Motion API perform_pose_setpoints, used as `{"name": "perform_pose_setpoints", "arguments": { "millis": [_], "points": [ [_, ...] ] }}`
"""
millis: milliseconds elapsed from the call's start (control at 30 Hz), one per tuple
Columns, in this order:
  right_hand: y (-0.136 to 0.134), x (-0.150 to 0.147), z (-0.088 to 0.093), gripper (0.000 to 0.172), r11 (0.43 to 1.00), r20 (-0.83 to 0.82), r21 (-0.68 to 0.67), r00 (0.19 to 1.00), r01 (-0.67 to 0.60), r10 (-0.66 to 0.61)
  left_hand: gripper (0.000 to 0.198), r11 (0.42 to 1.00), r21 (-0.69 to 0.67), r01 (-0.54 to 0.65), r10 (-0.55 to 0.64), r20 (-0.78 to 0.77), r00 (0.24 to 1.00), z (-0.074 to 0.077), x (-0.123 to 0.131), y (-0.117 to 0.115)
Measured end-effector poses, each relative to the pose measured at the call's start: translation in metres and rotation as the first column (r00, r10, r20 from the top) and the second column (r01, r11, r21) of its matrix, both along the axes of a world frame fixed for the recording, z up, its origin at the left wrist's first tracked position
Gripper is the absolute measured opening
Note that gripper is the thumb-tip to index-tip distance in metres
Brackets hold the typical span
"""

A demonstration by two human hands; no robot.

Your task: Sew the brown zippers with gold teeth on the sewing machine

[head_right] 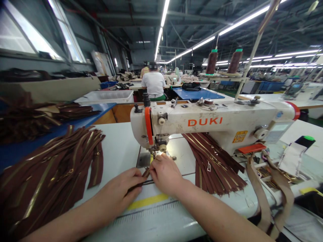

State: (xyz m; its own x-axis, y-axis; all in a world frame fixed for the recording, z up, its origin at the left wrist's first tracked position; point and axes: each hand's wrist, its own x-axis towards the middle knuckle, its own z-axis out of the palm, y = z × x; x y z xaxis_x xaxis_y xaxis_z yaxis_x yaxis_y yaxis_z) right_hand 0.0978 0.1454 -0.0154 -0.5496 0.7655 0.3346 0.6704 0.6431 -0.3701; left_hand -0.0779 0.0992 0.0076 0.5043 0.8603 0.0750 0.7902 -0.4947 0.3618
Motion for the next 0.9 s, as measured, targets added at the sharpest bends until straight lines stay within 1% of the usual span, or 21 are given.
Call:
{"name": "perform_pose_setpoints", "arguments": {
  "millis": [67,133,300,433,500,567,667,733,800,900],
  "points": [
    [0.001,0.002,0.001,0.010,1.000,-0.012,-0.007,1.000,-0.019,0.019,0.023,0.999,-0.044,0.026,-0.023,0.063,0.998,0.002,0.002,-0.001],
    [0.002,0.004,0.002,0.010,0.999,-0.019,-0.004,0.999,-0.040,0.040,0.022,0.999,-0.035,0.029,-0.026,0.095,0.995,0.002,0.005,-0.002],
    [0.004,0.005,-0.001,0.010,0.998,-0.017,0.014,0.998,-0.060,0.060,0.025,0.994,0.100,0.050,-0.058,0.081,0.995,-0.004,0.012,-0.009],
    [0.005,0.005,-0.002,0.010,0.998,-0.003,0.020,0.999,-0.053,0.053,0.027,0.963,0.242,0.118,-0.114,-0.030,0.993,-0.006,0.013,-0.012],
    [0.005,0.004,-0.002,0.010,0.998,0.003,0.020,0.998,-0.058,0.058,0.028,0.927,0.327,0.183,-0.152,-0.118,0.981,-0.008,0.010,-0.010],
    [0.005,0.004,-0.002,0.009,0.998,-0.002,0.015,0.998,-0.056,0.056,0.029,0.888,0.380,0.257,-0.189,-0.209,0.960,-0.012,0.005,-0.007],
    [0.004,0.004,-0.002,0.009,0.999,-0.022,0.013,0.999,-0.037,0.037,0.033,0.844,0.392,0.366,-0.253,-0.310,0.916,-0.018,-0.003,-0.003],
    [0.005,0.003,-0.003,0.009,0.999,-0.043,0.017,0.999,-0.028,0.029,0.037,0.821,0.392,0.414,-0.283,-0.351,0.893,-0.020,-0.008,-0.001],
    [0.006,0.002,-0.005,0.009,1.000,-0.070,0.018,0.997,-0.024,0.025,0.039,0.807,0.392,0.441,-0.291,-0.386,0.875,-0.021,-0.009,-0.001],
    [0.010,0.002,-0.007,0.011,1.000,-0.115,0.011,0.993,-0.005,0.007,0.038,0.795,0.400,0.456,-0.276,-0.432,0.859,-0.020,-0.005,0.001]
  ]
}}
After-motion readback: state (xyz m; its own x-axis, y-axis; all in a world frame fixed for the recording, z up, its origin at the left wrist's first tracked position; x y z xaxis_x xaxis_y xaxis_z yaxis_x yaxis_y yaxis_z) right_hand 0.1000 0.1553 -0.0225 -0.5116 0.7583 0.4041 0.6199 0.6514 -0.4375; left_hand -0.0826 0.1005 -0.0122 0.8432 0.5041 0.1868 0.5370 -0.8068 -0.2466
